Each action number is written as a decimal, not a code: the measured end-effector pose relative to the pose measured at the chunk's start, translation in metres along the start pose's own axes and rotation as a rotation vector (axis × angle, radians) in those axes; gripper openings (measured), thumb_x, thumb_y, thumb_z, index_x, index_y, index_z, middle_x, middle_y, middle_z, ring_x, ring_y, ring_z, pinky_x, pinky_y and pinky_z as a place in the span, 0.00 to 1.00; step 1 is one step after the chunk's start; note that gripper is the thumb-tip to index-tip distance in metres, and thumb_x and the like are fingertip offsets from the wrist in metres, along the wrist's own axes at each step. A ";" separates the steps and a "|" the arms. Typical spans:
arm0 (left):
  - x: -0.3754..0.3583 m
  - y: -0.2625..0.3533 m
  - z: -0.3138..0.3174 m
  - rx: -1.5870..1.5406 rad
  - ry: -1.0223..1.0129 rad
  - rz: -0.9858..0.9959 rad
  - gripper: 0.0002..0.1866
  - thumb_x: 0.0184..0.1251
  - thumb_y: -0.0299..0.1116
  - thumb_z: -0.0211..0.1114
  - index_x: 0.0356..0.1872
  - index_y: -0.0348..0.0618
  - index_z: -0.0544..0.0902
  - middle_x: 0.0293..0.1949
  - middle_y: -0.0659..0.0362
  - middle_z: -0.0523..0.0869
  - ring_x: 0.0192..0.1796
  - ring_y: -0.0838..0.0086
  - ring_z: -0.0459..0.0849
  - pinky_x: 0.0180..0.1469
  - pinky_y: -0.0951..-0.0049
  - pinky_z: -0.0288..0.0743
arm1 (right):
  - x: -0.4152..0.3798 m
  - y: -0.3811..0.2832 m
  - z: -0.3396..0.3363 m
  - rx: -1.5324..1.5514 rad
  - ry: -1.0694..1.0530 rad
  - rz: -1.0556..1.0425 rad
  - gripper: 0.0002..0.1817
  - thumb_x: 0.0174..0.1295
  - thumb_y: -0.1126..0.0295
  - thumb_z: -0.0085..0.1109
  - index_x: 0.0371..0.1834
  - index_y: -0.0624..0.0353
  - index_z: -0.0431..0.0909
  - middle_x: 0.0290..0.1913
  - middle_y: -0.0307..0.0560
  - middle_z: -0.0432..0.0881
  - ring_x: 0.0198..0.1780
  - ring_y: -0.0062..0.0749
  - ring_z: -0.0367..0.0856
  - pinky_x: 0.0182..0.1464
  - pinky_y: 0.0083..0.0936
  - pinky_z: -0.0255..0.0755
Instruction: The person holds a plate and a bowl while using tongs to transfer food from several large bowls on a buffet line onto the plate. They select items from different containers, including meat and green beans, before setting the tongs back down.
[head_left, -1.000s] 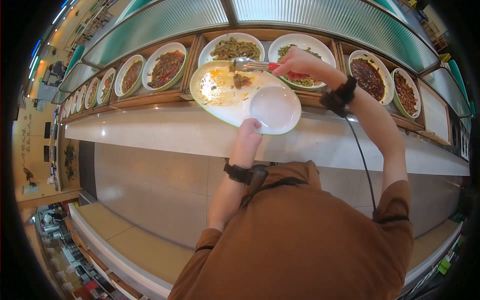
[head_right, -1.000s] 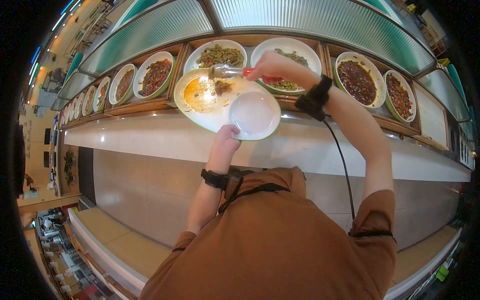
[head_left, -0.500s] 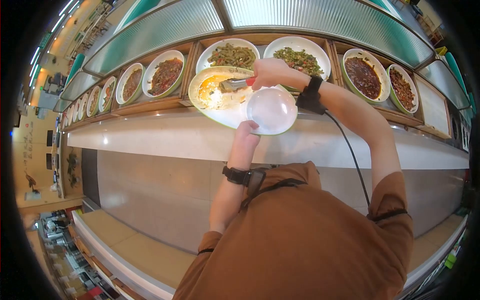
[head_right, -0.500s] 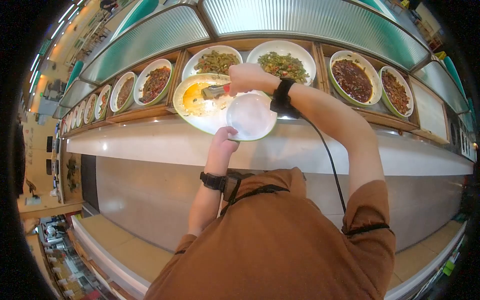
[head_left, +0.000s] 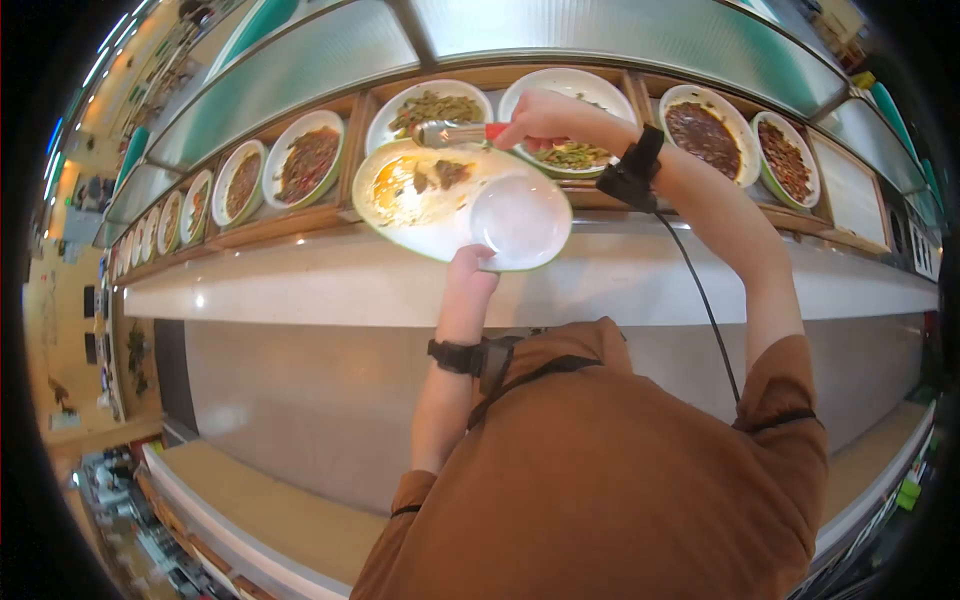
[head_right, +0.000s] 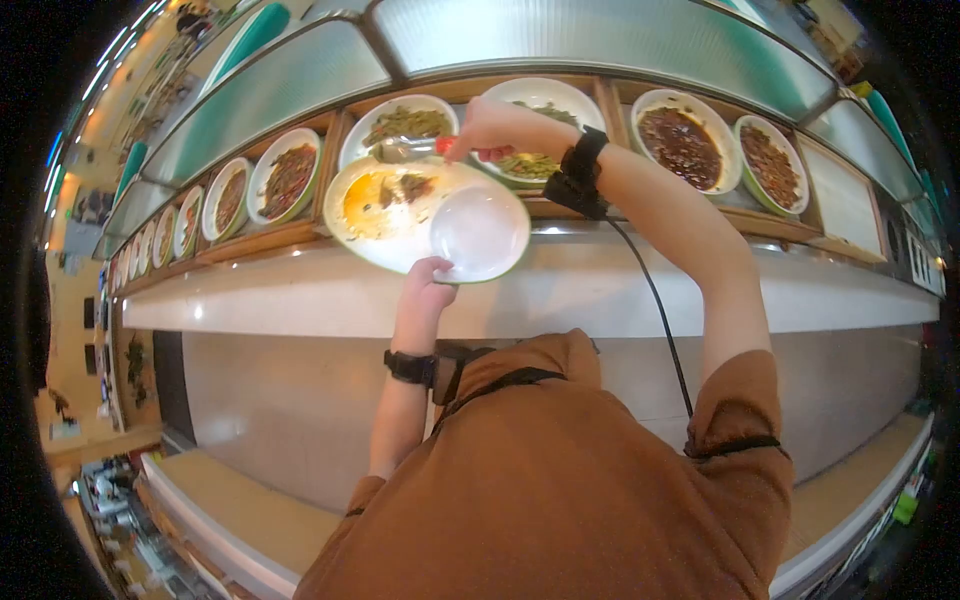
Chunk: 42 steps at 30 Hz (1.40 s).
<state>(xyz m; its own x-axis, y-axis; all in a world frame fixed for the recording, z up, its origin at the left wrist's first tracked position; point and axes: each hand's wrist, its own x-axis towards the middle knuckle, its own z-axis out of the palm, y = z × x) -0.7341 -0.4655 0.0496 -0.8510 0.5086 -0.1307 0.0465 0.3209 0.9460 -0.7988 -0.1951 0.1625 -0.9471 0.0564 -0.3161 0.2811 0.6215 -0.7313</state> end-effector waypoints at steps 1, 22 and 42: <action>-0.001 -0.001 0.000 0.002 0.000 -0.001 0.20 0.50 0.24 0.57 0.47 0.34 0.77 0.37 0.57 0.78 0.41 0.74 0.74 0.47 0.78 0.69 | -0.007 -0.002 -0.014 0.097 -0.018 0.056 0.22 0.49 0.56 0.73 0.18 0.66 0.79 0.15 0.44 0.75 0.13 0.25 0.68 0.16 0.22 0.59; -0.005 0.010 0.003 -0.070 -0.022 -0.078 0.17 0.51 0.25 0.57 0.45 0.38 0.78 0.37 0.60 0.76 0.41 0.76 0.71 0.47 0.79 0.66 | -0.044 0.107 -0.072 0.216 -0.132 0.584 0.12 0.60 0.58 0.66 0.29 0.54 0.80 0.24 0.33 0.79 0.19 0.17 0.71 0.18 0.15 0.62; -0.007 0.017 0.003 -0.010 -0.018 -0.062 0.16 0.52 0.25 0.59 0.45 0.37 0.77 0.37 0.58 0.77 0.41 0.75 0.73 0.47 0.77 0.68 | -0.050 0.113 -0.070 0.348 -0.082 0.522 0.07 0.60 0.63 0.63 0.35 0.52 0.82 0.23 0.30 0.78 0.19 0.13 0.69 0.18 0.14 0.59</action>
<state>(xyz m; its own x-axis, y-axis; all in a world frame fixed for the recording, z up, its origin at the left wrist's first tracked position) -0.7259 -0.4618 0.0656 -0.8428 0.5021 -0.1939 -0.0109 0.3443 0.9388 -0.7303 -0.0735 0.1379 -0.6603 0.2145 -0.7197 0.7500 0.2370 -0.6175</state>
